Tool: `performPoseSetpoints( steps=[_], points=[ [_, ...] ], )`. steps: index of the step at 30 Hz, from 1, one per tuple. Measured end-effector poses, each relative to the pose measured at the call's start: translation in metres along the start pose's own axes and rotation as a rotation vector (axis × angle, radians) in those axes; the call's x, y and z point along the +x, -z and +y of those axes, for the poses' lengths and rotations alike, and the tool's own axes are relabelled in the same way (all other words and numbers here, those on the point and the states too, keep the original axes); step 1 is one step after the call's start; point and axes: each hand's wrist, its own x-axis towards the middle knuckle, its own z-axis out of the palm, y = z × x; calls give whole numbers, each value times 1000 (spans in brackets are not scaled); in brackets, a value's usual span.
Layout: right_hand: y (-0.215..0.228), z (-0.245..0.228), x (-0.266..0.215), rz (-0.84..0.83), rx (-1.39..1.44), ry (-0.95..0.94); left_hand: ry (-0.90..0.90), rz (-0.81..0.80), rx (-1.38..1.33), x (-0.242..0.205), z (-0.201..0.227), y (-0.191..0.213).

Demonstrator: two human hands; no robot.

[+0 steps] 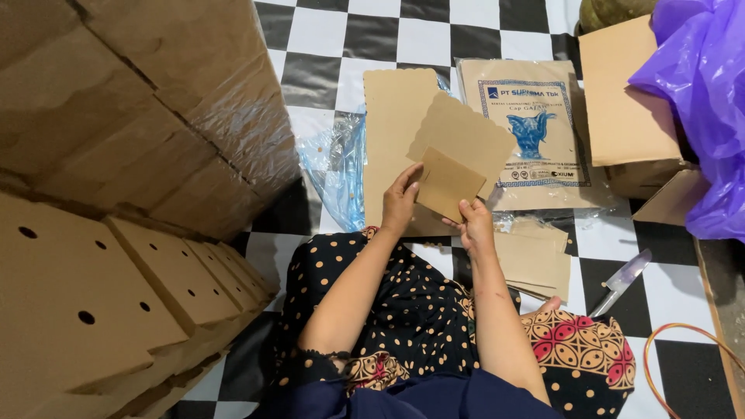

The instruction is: The person sits on a checkered floor and assembles a small cardboard box by folding and interlocking its flaps. The person handles flat cardboard pieces, folds them into shape, and secures the tabs to form a finished box.

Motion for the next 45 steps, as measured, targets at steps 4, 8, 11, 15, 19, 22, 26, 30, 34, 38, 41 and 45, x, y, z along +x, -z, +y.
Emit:
performPoseSetpoints(
  steps=[4, 8, 11, 15, 19, 22, 26, 30, 34, 38, 41, 45],
  points=[
    [0, 7, -4, 0, -48, -9, 137, 49, 236, 10, -45, 1],
    [15, 31, 11, 0, -97, -53, 245, 83, 393, 13, -65, 4],
    [-5, 16, -8, -1, -90, -54, 202, 132, 303, 12, -45, 5],
    [45, 67, 46, 48, -77, -35, 85, 122, 185, 16, -38, 8],
    [24, 45, 35, 79, 32, 24, 70, 98, 130, 3, -24, 2],
    [25, 32, 26, 157, 65, 65, 135, -154, 213, -6, 8, -1],
    [19, 16, 14, 185, 53, 51, 312, -225, 249, -5, 8, -6],
    [36, 39, 34, 159, -31, 25, 153, -198, 904, -1, -23, -3],
    [-1, 25, 5, 91, -130, -37, 27, -179, 1200, -4, 27, 0],
    [-35, -5, -34, 51, -147, -104, -188, -313, 1256, 18, -54, 4],
    [-39, -22, -43, 68, -33, -118, -384, -293, 1186, 32, -90, 8],
    [-23, -29, -42, 138, -146, -79, -644, -280, 1215, 15, -71, -1]
  ],
)
